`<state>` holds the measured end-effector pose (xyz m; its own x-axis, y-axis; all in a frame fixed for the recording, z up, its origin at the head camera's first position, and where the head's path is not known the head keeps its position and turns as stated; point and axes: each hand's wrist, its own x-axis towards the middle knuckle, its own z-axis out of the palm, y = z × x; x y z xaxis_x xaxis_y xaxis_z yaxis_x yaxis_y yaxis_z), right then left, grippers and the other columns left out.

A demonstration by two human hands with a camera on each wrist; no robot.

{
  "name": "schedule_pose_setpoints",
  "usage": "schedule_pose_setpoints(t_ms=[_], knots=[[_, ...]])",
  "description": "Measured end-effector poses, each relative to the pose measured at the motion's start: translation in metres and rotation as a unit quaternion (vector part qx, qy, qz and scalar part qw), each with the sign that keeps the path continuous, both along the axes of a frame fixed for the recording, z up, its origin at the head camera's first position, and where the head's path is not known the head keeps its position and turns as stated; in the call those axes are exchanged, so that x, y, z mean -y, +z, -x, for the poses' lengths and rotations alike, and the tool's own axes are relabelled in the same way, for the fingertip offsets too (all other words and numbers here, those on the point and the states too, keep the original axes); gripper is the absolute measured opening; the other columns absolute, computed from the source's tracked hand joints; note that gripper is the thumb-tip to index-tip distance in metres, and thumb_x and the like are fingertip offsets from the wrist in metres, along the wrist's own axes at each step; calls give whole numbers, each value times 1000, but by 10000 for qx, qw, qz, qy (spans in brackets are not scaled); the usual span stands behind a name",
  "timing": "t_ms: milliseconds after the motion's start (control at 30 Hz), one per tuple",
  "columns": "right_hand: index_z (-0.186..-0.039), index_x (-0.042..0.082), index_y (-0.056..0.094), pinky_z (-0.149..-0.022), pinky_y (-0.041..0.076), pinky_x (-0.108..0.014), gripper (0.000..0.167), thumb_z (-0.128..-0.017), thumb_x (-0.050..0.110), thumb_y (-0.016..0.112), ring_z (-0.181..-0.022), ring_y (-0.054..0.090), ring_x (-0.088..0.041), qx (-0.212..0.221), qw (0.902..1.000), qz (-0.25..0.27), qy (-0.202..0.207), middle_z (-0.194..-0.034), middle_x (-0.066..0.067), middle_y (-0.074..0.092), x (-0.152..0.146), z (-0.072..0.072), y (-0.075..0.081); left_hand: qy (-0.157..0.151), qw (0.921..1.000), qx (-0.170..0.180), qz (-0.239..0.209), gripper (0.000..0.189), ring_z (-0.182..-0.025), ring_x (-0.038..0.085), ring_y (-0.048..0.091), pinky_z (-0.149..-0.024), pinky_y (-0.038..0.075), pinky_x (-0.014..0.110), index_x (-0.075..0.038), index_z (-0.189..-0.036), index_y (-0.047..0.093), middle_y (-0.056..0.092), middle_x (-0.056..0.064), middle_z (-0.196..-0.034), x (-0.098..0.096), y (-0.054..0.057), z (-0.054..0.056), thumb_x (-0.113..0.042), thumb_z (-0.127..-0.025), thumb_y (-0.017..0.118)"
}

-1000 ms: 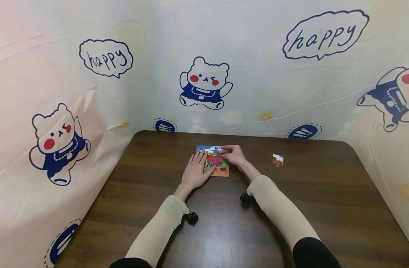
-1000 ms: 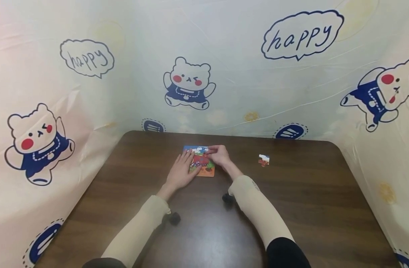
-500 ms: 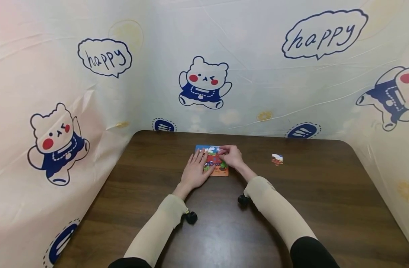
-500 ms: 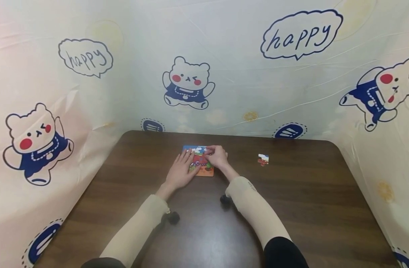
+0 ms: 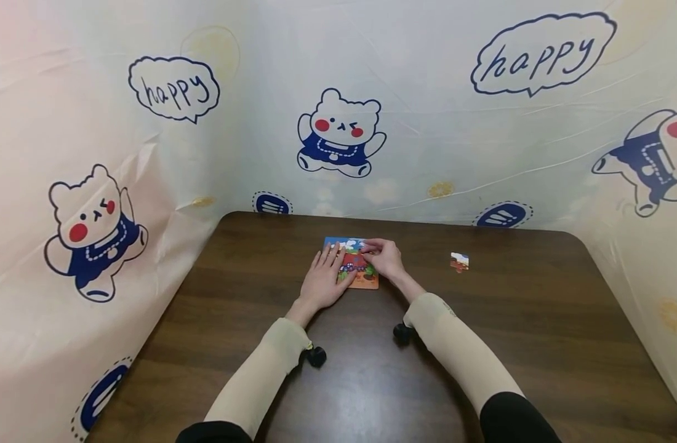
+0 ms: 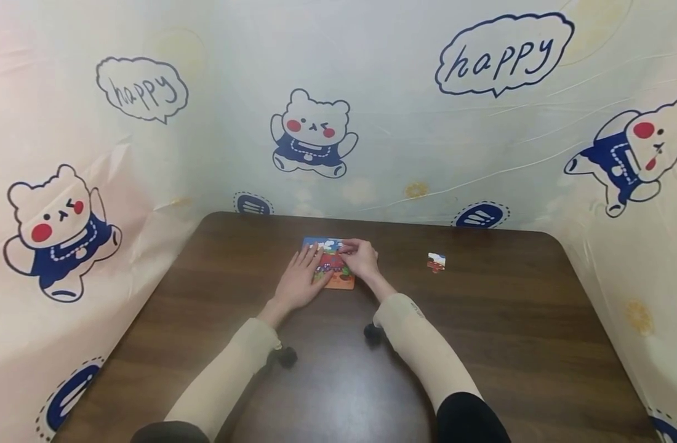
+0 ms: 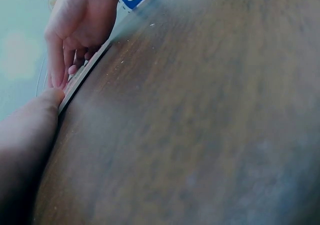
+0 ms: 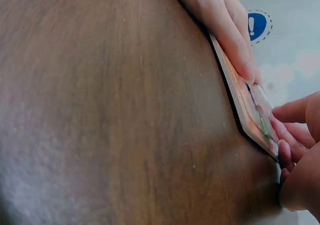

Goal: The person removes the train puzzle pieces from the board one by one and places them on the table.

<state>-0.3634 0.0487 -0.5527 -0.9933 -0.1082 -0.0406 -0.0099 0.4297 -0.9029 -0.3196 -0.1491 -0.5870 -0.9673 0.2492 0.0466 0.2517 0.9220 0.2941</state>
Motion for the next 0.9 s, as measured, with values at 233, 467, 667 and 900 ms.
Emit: schedule_pose_setpoints(t_ms=[233, 467, 667, 900], knots=[[-144, 3, 70, -121, 26, -62, 42, -102, 6, 76, -112, 72, -38, -564, 9973, -319, 351, -119, -18, 80, 4, 1, -3, -25, 9999, 7, 121, 84, -175, 30, 12, -143, 12, 53, -17, -176, 26, 17, 7, -186, 1, 2, -1, -68, -112, 39], [-145, 1, 68, -117, 30, -60, 45, -102, 5, 76, -108, 71, -36, -756, 9960, -391, 286, -116, -19, 80, 7, 2, -7, -97, 9999, -6, 102, 82, -175, 30, 11, -143, 12, 54, -17, -176, 26, 17, 7, -186, 0, 5, -3, -68, -113, 38], [-144, -1, 69, -98, 49, -38, 42, -103, 0, 73, -101, 68, -31, -404, 9988, 7, 268, -118, -22, 81, 3, 3, -1, -57, 9999, 44, 76, 83, -176, 28, 8, -143, 10, 53, -19, -177, 24, 17, 4, -187, 0, 2, -1, -69, -112, 36], [-145, 3, 70, -94, 51, -32, 44, -102, 3, 76, -97, 68, -27, -377, 9989, -65, 284, -115, -21, 81, 3, 7, -3, -51, 9999, -3, 86, 81, -175, 29, 10, -143, 10, 54, -23, -177, 26, 17, 4, -187, 0, 0, -1, -70, -112, 36]])
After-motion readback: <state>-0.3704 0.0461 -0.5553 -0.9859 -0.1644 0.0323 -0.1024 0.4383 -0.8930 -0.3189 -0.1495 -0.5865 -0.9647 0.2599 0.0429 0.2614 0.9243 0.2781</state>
